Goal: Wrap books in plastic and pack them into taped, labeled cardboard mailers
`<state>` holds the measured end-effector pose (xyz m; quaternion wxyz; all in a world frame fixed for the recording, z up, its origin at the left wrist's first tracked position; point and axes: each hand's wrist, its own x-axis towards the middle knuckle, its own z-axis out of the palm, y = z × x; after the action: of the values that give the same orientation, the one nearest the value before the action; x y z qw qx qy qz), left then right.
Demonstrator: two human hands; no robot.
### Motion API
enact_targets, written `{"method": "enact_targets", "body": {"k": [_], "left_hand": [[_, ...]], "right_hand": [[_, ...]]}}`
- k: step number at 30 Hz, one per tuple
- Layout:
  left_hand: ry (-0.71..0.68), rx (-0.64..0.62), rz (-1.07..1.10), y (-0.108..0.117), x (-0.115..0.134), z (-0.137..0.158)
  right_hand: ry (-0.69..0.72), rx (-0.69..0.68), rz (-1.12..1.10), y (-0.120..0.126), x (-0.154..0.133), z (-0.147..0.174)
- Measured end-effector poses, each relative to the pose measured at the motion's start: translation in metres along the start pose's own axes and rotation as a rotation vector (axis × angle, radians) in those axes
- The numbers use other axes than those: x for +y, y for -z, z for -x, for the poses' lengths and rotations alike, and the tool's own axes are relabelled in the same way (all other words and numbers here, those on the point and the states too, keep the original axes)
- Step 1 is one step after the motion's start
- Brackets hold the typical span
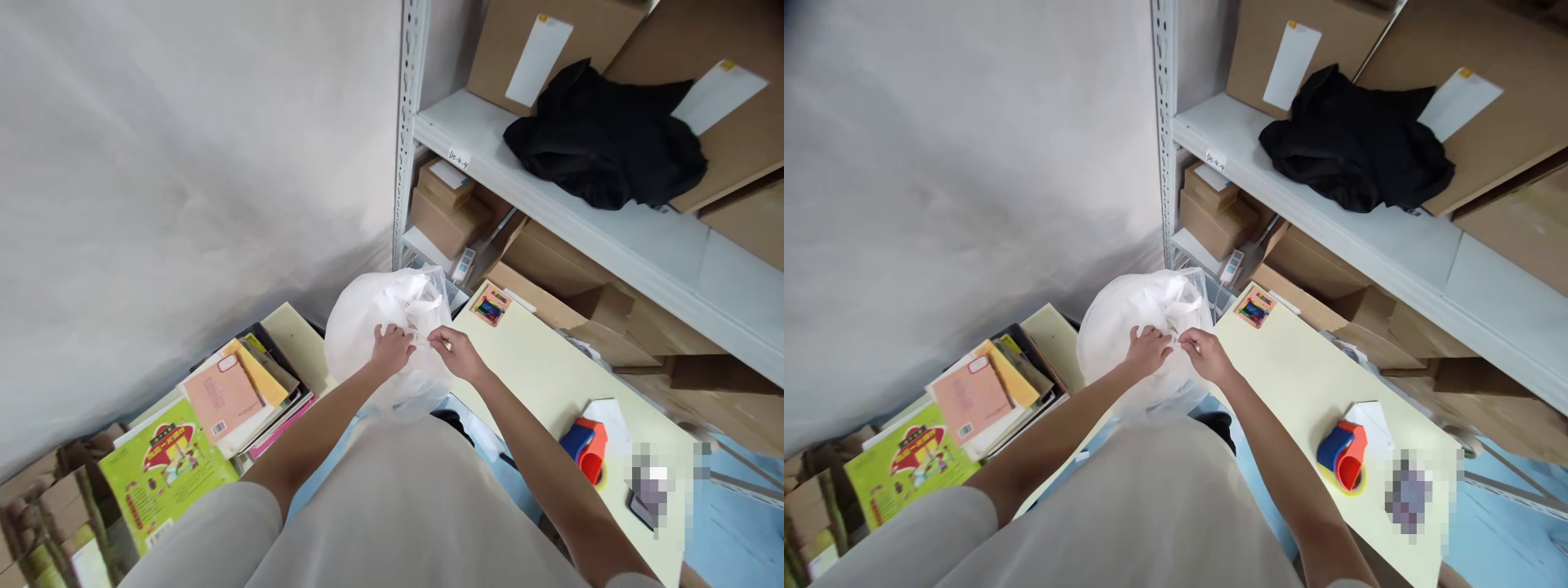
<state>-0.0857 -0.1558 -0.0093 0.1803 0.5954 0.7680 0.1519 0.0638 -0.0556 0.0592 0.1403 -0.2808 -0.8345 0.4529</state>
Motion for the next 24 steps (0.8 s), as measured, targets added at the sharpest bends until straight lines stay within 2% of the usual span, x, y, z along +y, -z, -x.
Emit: {"method": "enact_targets", "body": {"k": [3,5,6,8,11,14,17,21,24], "left_hand": [[0.046,0.011,-0.015,0.002,0.002,0.001],[0.072,0.099,0.064,0.010,0.006,-0.001],[0.041,0.154,0.120,0.016,0.010,-0.003],[-0.122,0.231,0.236,0.032,0.019,-0.011],[-0.361,0.181,0.409,0.056,0.033,-0.028],[-0.367,0.053,0.597,0.068,0.038,-0.042],[-0.300,-0.016,0.654,0.067,0.034,-0.051],[-0.321,0.032,0.568,0.065,0.039,-0.060],[-0.371,0.060,0.502,0.074,0.058,-0.068]], "right_hand": [[0.008,0.043,-0.066,0.013,-0.017,0.003],[0.006,0.084,-0.075,0.023,-0.029,0.004],[0.018,0.093,-0.064,0.029,-0.035,0.004],[0.065,0.080,-0.034,0.040,-0.048,0.003],[0.140,0.097,0.003,0.058,-0.068,0.002],[0.170,0.279,0.034,0.084,-0.083,0.006],[0.193,0.504,0.010,0.118,-0.091,0.022],[0.175,0.733,-0.094,0.164,-0.090,0.065],[0.063,0.801,-0.162,0.187,-0.081,0.109]]}}
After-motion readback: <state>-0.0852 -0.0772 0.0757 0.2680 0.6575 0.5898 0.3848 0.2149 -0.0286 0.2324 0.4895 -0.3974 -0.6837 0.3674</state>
